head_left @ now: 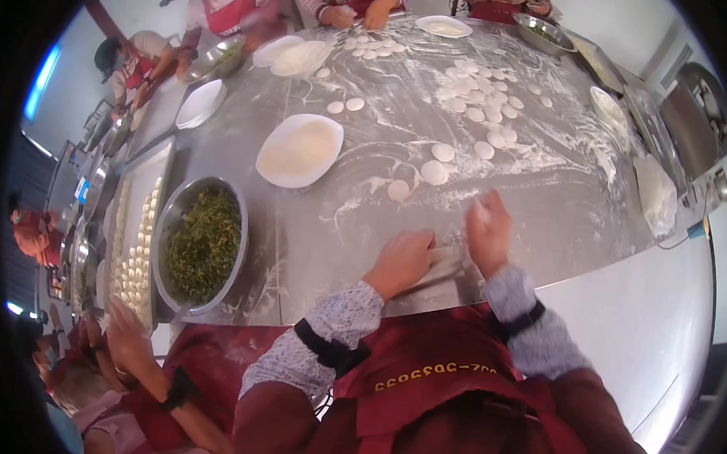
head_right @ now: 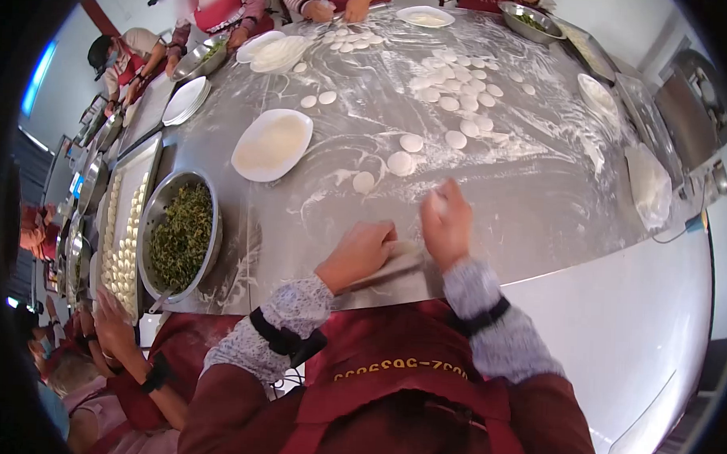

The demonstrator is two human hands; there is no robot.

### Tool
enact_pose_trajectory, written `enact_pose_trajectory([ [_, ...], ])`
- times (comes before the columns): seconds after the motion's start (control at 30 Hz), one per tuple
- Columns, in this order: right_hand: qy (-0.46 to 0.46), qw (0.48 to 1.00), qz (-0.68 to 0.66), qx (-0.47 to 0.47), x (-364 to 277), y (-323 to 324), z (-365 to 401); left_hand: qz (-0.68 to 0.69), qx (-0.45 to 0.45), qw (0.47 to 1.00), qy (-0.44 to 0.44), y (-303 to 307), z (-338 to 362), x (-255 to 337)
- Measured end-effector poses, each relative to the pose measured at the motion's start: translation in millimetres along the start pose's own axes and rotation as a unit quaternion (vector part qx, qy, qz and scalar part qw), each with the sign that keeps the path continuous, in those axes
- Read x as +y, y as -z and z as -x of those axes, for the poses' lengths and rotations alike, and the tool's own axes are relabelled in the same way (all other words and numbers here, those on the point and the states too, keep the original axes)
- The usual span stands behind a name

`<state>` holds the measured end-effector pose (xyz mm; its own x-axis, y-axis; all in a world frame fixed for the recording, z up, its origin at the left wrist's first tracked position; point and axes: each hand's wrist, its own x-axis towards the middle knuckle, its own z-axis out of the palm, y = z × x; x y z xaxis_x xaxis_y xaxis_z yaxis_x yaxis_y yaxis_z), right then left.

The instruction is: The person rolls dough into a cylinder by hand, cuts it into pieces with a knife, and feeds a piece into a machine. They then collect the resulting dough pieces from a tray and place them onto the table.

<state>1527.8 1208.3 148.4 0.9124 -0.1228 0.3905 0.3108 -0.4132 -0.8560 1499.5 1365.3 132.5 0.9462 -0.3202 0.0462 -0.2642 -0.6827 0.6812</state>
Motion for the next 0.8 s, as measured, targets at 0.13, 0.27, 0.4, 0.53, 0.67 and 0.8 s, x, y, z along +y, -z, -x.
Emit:
enact_pose_trajectory([
  [0.13,0.037,0.998,0.042,0.015,-2.3,-36.2,-32.6,-0.015,0.061,0.997,0.036,-5.8,-23.0,9.2],
  [0.27,0.021,0.999,0.047,-0.011,2.9,4.5,1.2,-0.045,0.081,0.995,-0.039,-9.9,-7.8,-11.2],
  [0.4,0.047,0.998,0.0,0.029,-5.0,9.3,10.8,-0.011,0.021,1.0,-0.019,-5.0,0.6,-6.1],
  [0.53,0.008,0.999,0.034,0.021,1.0,-24.3,-20.0,-0.003,0.084,0.996,0.024,-22.6,-24.2,14.1],
  [0.67,0.043,0.998,0.038,0.015,4.1,-5.5,-4.6,-0.048,0.042,0.998,-0.021,-22.8,-14.5,-7.7],
  [0.8,0.072,0.996,0.037,0.047,2.5,13.6,15.4,-0.003,0.015,1.0,0.0,-7.3,2.9,-6.7],
])
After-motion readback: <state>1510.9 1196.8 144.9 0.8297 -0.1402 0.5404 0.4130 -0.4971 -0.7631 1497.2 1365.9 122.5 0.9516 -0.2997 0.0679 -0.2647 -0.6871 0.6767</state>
